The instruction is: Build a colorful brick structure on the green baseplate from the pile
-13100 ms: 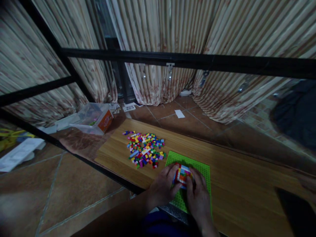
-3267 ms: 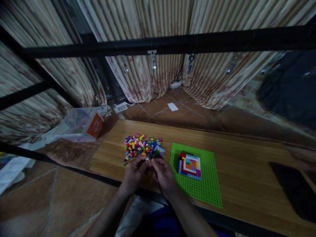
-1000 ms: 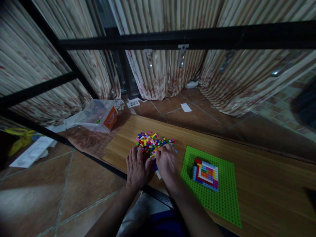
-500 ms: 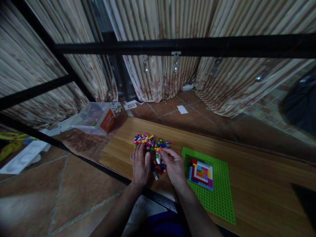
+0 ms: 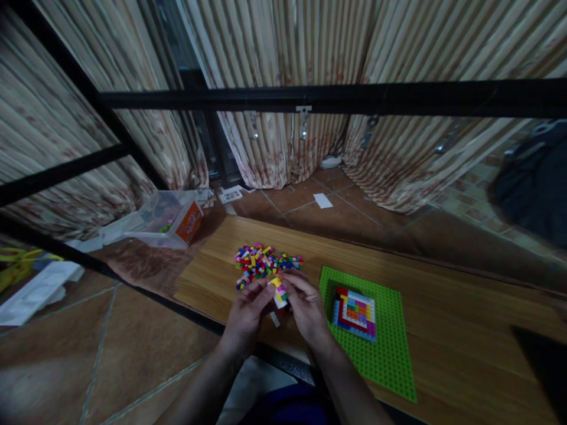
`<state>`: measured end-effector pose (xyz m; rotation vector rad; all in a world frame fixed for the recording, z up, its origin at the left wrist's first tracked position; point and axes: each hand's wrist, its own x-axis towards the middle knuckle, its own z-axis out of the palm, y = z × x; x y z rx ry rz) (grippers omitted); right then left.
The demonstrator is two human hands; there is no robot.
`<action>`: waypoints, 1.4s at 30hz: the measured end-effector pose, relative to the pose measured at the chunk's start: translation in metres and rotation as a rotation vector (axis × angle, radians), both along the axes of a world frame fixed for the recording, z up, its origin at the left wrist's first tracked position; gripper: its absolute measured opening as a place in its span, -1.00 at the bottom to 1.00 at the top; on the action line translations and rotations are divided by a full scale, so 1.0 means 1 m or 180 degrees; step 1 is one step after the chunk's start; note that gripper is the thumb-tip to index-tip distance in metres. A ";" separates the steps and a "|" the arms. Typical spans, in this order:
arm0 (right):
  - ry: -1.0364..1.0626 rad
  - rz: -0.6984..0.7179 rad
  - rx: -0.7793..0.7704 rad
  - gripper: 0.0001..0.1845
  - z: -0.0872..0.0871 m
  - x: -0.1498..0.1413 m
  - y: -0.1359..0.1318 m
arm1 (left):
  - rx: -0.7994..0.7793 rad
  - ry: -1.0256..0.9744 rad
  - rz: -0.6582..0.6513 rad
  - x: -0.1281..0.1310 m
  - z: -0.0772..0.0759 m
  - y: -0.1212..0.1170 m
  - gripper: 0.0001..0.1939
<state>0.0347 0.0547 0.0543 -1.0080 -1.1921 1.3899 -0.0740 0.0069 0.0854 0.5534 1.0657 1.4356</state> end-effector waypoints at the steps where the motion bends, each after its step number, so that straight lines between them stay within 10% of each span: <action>1: -0.0082 0.0009 -0.0065 -0.65 0.002 0.002 0.000 | 0.0022 0.0096 0.0073 -0.001 0.000 0.000 -0.65; 11: -0.0803 -0.0157 0.0335 -0.63 0.025 -0.008 -0.015 | 0.0269 0.0967 0.0496 0.006 -0.003 0.000 -0.67; 37: -0.0115 -0.0668 -0.0558 -0.54 -0.006 -0.029 -0.008 | -0.0083 0.0409 0.0669 0.010 -0.031 0.012 -0.67; 42: -0.1158 -0.0412 -0.0001 -0.52 -0.009 -0.030 0.014 | -0.0205 0.0648 0.0756 -0.008 -0.039 0.020 -0.64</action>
